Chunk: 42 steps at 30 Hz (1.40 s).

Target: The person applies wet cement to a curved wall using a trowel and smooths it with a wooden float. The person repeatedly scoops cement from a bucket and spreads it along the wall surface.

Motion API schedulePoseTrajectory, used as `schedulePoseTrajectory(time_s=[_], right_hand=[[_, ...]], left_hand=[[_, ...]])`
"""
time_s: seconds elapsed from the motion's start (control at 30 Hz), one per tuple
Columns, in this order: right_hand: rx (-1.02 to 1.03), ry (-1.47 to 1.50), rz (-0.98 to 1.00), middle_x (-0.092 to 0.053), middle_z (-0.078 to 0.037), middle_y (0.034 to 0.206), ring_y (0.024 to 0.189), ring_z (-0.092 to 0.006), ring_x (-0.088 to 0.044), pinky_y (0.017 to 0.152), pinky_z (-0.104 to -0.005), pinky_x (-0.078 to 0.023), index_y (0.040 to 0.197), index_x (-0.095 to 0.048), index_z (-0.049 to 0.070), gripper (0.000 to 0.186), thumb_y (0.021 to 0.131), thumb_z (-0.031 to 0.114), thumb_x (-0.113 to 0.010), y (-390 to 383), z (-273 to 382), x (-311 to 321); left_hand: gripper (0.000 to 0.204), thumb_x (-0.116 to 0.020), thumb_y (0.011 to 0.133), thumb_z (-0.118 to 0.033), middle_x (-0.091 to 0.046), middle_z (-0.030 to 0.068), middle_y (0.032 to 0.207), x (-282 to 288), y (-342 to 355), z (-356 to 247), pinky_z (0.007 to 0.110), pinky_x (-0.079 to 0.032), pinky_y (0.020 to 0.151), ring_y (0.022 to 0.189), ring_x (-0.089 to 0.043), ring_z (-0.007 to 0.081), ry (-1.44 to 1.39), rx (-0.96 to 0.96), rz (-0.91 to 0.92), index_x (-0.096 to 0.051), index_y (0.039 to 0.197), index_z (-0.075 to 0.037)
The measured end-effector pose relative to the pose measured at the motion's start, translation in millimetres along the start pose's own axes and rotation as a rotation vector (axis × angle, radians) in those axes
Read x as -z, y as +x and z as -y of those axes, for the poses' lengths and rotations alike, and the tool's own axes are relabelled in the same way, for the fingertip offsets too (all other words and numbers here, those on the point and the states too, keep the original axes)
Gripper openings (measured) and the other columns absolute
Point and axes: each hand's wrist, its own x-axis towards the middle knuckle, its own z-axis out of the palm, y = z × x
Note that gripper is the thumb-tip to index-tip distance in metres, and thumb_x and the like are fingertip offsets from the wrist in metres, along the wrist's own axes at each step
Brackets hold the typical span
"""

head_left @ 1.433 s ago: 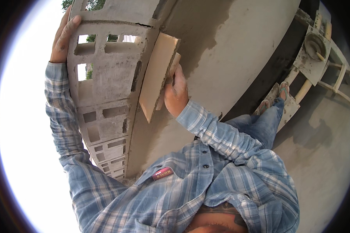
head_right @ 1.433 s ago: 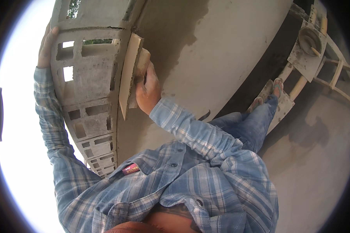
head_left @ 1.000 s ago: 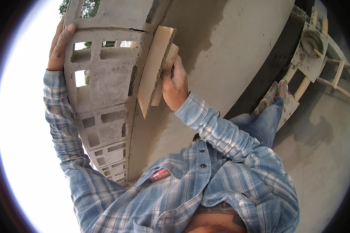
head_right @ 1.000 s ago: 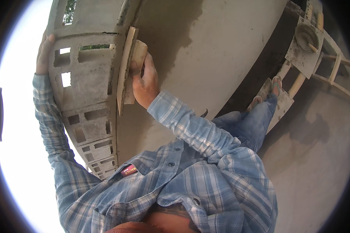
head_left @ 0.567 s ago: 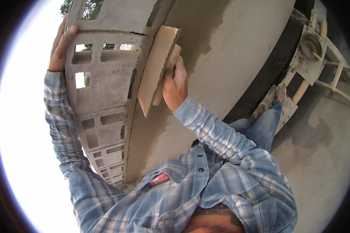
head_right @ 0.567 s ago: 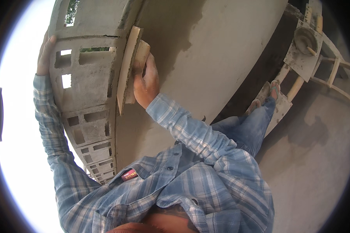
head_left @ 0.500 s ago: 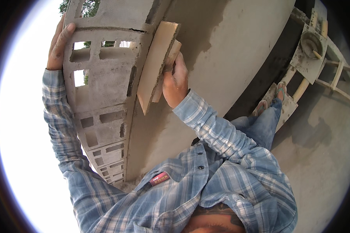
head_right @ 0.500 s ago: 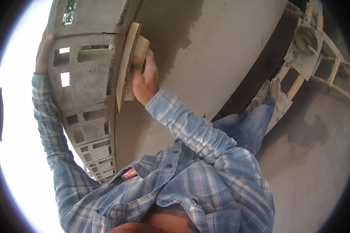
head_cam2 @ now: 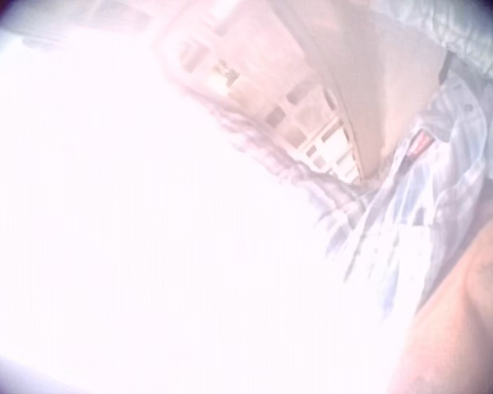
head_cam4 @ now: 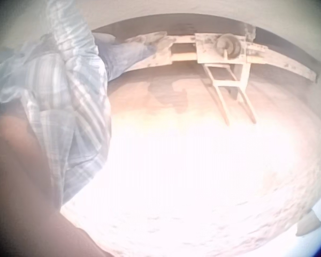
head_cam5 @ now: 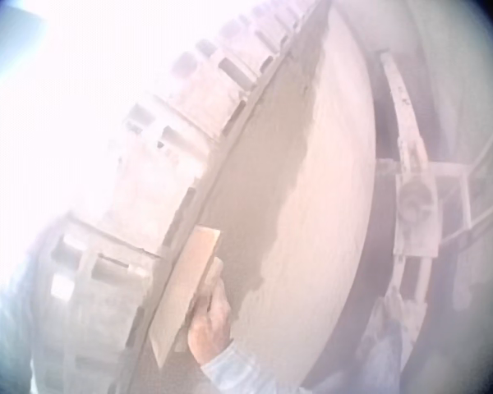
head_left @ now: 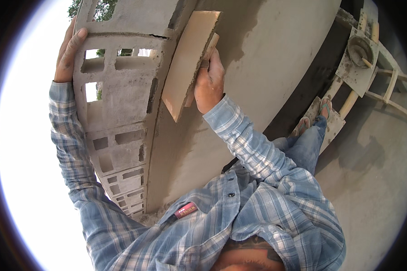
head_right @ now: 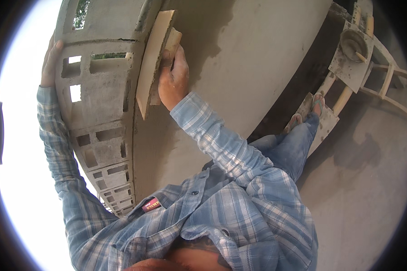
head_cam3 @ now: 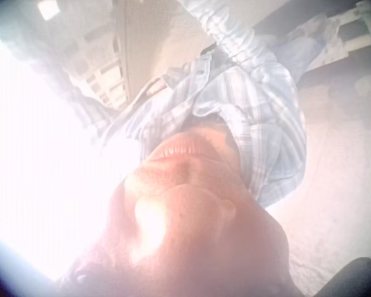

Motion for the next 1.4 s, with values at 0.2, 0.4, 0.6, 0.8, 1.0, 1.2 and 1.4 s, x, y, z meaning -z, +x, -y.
schedulePoseTrajectory(time_s=[0.2, 0.4, 0.6, 0.8, 1.0, 1.2, 1.4], right_hand=[[0.059, -0.143, -0.064, -0.061, -0.018, 0.119, 0.111, -0.0293, -0.059, 0.098, -0.0398, -0.045, 0.130, -0.048, -0.002, 0.045, 0.108, 0.036, -0.039, -9, -8, -3], [0.084, -0.166, -0.121, -0.060, -0.018, 0.122, 0.115, -0.0294, -0.057, 0.100, -0.0399, -0.043, 0.133, -0.047, -0.002, 0.047, 0.108, 0.038, -0.042, -12, -7, -12], [0.109, -0.101, -0.124, -0.060, -0.019, 0.122, 0.113, -0.0304, -0.058, 0.100, -0.0404, -0.044, 0.132, -0.048, -0.002, 0.048, 0.108, 0.039, -0.041, -6, -15, -10], [-0.001, -0.064, -0.048, -0.059, -0.020, 0.127, 0.119, -0.0312, -0.056, 0.104, -0.0404, -0.042, 0.136, -0.046, -0.003, 0.051, 0.107, 0.040, -0.042, 11, 4, 3], [0.089, 0.247, -0.162, -0.064, -0.015, 0.109, 0.101, -0.0231, -0.059, 0.093, -0.0356, -0.046, 0.122, -0.056, -0.003, 0.041, 0.105, 0.033, -0.048, 79, 26, 15], [0.432, -0.397, -0.240, -0.067, -0.025, 0.113, 0.105, -0.0410, -0.064, 0.090, -0.0419, -0.050, 0.125, -0.061, 0.001, 0.046, 0.090, 0.030, -0.069, 171, 125, 69], [0.797, -0.848, -0.171, -0.065, -0.023, 0.117, 0.108, -0.0383, -0.062, 0.093, -0.0435, -0.048, 0.121, -0.062, 0.002, 0.041, 0.091, 0.030, -0.069, 198, 55, 78]], left_hand=[[0.102, -0.059, 0.083, -0.069, -0.047, 0.0273, 0.143, 7, 3, 17, 0.049, -0.043, 0.111, 0.135, -0.047, 0.0407, 0.022, -0.067, 0.036, -0.031, 0.154, -0.003], [0.100, -0.059, 0.084, -0.066, -0.045, 0.0294, 0.144, 12, 3, 21, 0.050, -0.041, 0.111, 0.137, -0.044, 0.0415, 0.114, -0.099, 0.021, -0.030, 0.155, -0.003], [0.098, -0.060, 0.084, -0.065, -0.047, 0.0280, 0.143, 9, 5, 15, 0.050, -0.044, 0.109, 0.134, -0.047, 0.0409, 0.057, -0.090, 0.021, -0.031, 0.154, -0.003], [0.101, -0.061, 0.081, -0.067, -0.044, 0.0311, 0.143, 11, 4, 17, 0.052, -0.042, 0.110, 0.136, -0.044, 0.0427, 0.071, -0.025, 0.009, -0.031, 0.154, -0.003], [0.101, -0.060, 0.084, -0.066, -0.043, 0.0296, 0.146, 4, 4, 10, 0.047, -0.037, 0.114, 0.139, -0.042, 0.0404, 0.020, -0.065, 0.036, -0.030, 0.154, 0.000], [0.102, -0.061, 0.081, -0.070, -0.044, 0.0275, 0.146, -4, 12, 5, 0.048, -0.041, 0.111, 0.137, -0.044, 0.0410, 0.034, -0.053, 0.002, -0.033, 0.154, -0.005], [0.098, -0.060, 0.083, -0.067, -0.044, 0.0256, 0.146, 4, 11, -1, 0.046, -0.038, 0.113, 0.138, -0.042, 0.0389, 0.038, -0.007, 0.032, -0.034, 0.153, -0.003]])
